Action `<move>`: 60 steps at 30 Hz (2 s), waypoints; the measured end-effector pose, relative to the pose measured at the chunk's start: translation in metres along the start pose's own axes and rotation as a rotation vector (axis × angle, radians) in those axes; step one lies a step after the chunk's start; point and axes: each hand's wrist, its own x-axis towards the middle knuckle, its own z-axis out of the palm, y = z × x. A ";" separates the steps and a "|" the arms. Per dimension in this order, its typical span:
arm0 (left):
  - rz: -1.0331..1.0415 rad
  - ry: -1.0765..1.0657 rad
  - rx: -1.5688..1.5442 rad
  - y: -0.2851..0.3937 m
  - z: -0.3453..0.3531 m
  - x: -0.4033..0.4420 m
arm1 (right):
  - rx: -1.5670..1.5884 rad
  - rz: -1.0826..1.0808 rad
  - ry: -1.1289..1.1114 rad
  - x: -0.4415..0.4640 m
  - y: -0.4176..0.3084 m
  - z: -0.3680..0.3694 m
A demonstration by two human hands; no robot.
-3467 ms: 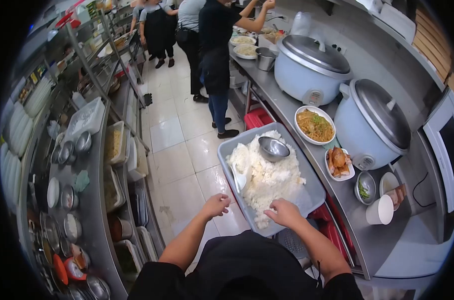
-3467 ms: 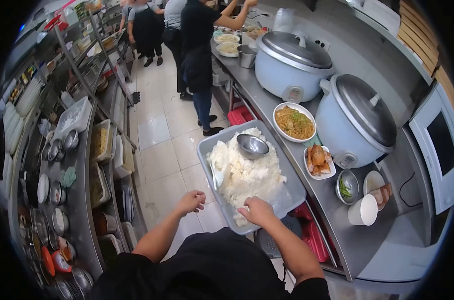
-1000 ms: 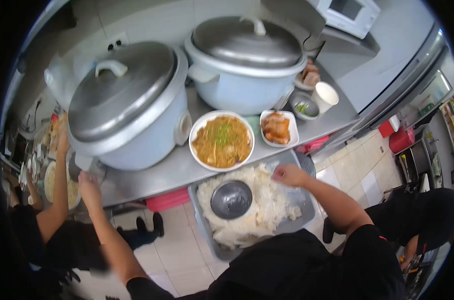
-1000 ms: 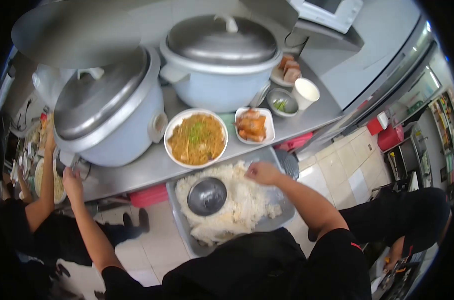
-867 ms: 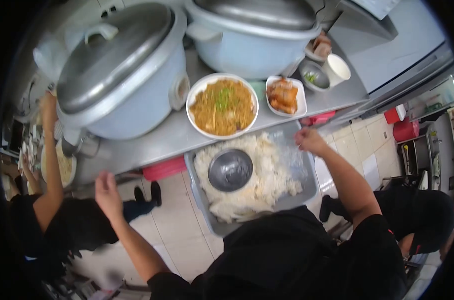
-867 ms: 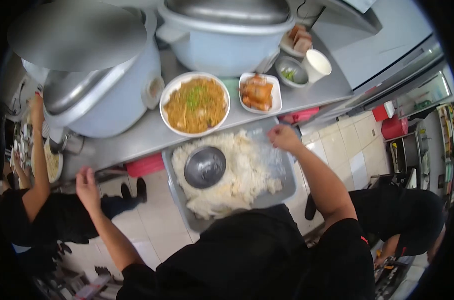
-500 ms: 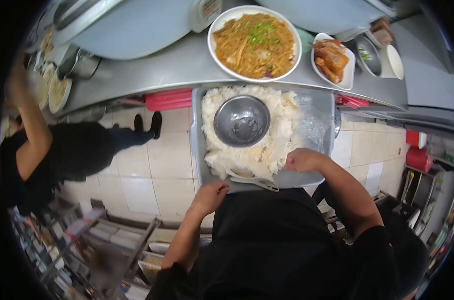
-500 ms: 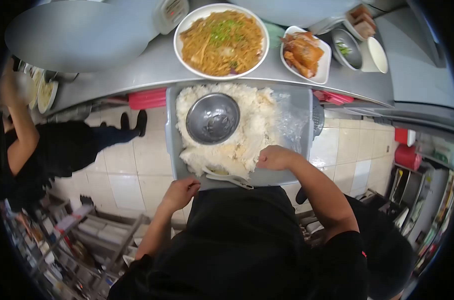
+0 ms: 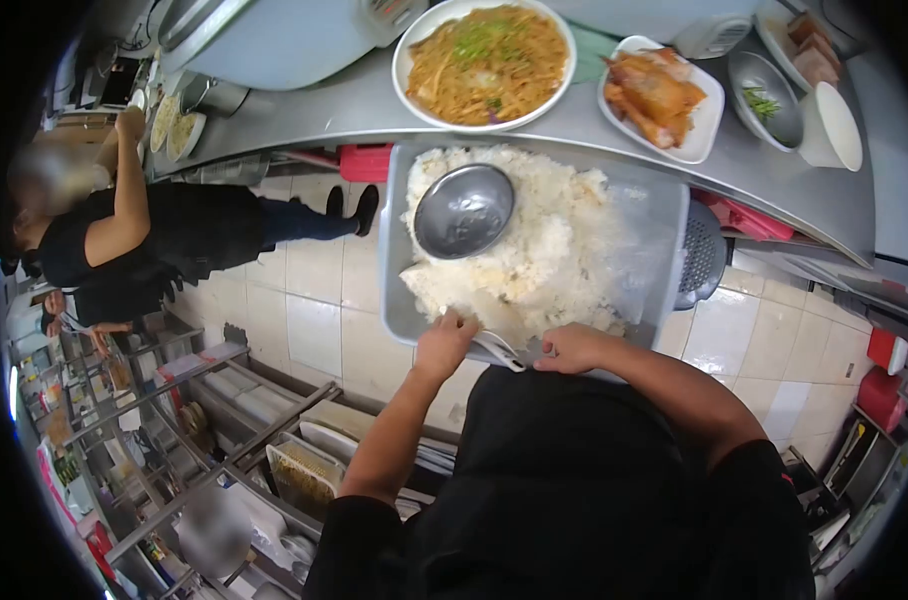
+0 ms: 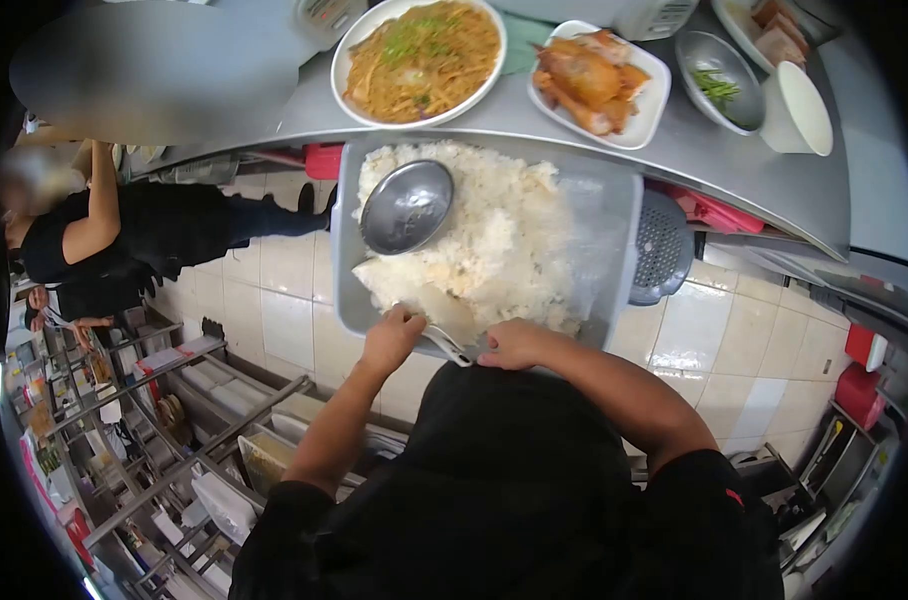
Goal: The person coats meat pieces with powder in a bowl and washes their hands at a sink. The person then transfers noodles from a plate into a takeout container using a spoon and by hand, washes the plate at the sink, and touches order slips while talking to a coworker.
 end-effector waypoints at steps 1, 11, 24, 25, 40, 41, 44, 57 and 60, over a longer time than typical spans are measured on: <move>0.053 0.054 0.017 0.004 -0.006 0.000 | 0.019 -0.005 0.028 -0.011 0.007 -0.010; -0.153 0.410 -0.813 0.061 -0.075 -0.037 | 0.135 0.026 0.204 -0.071 0.013 -0.086; -0.263 -0.210 -1.607 0.128 -0.070 0.067 | 0.150 0.110 0.899 -0.048 0.018 -0.082; -0.217 -0.278 -1.516 0.129 -0.058 0.077 | 0.292 0.000 0.976 -0.053 0.004 -0.073; -0.361 0.623 -1.400 0.042 -0.212 0.142 | 0.004 0.122 0.814 -0.125 -0.020 -0.151; -0.375 0.644 -1.411 0.044 -0.212 0.158 | -0.010 0.094 0.865 -0.131 -0.016 -0.158; -0.383 0.690 -1.434 0.044 -0.207 0.190 | 0.000 0.090 1.030 -0.167 0.007 -0.182; -0.486 0.969 -1.266 0.048 -0.195 0.113 | -0.156 0.202 1.745 -0.317 0.183 -0.271; -0.451 0.975 -1.198 0.094 -0.209 0.049 | -0.043 0.263 1.588 -0.329 0.218 -0.301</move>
